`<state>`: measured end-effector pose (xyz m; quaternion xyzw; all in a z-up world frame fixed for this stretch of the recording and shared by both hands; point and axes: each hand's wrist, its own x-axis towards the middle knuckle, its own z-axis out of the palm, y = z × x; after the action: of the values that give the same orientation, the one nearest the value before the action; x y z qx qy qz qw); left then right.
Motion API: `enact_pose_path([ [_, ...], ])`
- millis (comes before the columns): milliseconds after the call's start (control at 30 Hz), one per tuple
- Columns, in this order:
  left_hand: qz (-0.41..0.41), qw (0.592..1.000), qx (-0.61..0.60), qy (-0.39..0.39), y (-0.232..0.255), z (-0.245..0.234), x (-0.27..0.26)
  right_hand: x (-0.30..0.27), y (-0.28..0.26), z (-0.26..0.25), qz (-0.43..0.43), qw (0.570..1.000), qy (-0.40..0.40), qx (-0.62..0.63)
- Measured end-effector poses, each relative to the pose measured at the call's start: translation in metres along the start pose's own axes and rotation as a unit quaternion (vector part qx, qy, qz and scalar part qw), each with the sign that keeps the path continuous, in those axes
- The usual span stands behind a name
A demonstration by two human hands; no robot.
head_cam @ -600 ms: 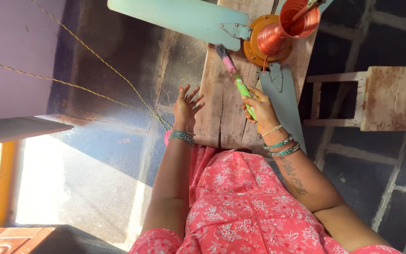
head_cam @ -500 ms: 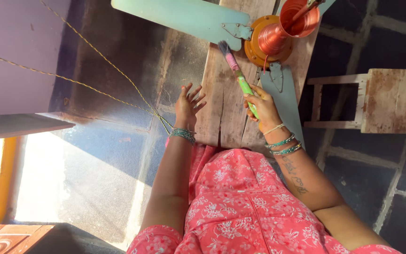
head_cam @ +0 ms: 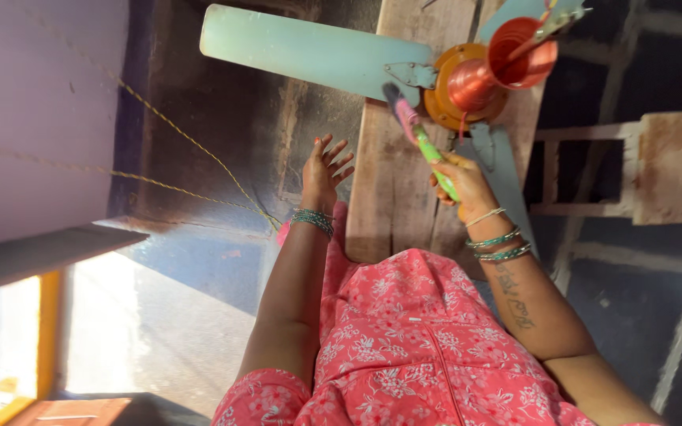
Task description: The person cleans the blades of a ceiling fan with a brush, then uses a screwdriver to remove the fan blades and adjust the internal wiring. The fan is placed on a wooden workbench during the process.
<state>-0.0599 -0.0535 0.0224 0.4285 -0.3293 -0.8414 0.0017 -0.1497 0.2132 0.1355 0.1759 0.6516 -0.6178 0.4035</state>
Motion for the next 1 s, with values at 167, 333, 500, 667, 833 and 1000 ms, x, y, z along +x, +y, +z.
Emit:
enact_pose_path([
  [167, -0.035, 0.999, 0.011, -0.001, 0.044, -0.019, 0.059, 0.031, -0.006, 0.028, -0.022, 0.995, 0.088, 0.045],
  [333, -0.073, 0.996, 0.035, 0.029, 0.070, -0.029, 0.113, 0.064, -0.006, 0.077, 0.010, 0.981, 0.174, 0.082],
  [500, -0.095, 0.992, 0.018, 0.077, 0.075, -0.040, 0.157, 0.075, 0.012, 0.158, 0.047, 0.993, 0.106, 0.000],
  [667, -0.100, 0.991, -0.058, 0.067, 0.071, -0.049, 0.185, 0.061, -0.004, 0.175, 0.011, 0.999, 0.049, 0.000],
  [833, -0.099, 0.991, -0.060, 0.070, 0.069, -0.054, 0.191, 0.090, -0.027, 0.163, -0.021, 0.974, 0.226, 0.015],
  [1000, -0.110, 0.988, -0.073, 0.079, 0.066, -0.058, 0.197, 0.124, -0.018, 0.196, -0.023, 0.966, 0.169, -0.195],
])
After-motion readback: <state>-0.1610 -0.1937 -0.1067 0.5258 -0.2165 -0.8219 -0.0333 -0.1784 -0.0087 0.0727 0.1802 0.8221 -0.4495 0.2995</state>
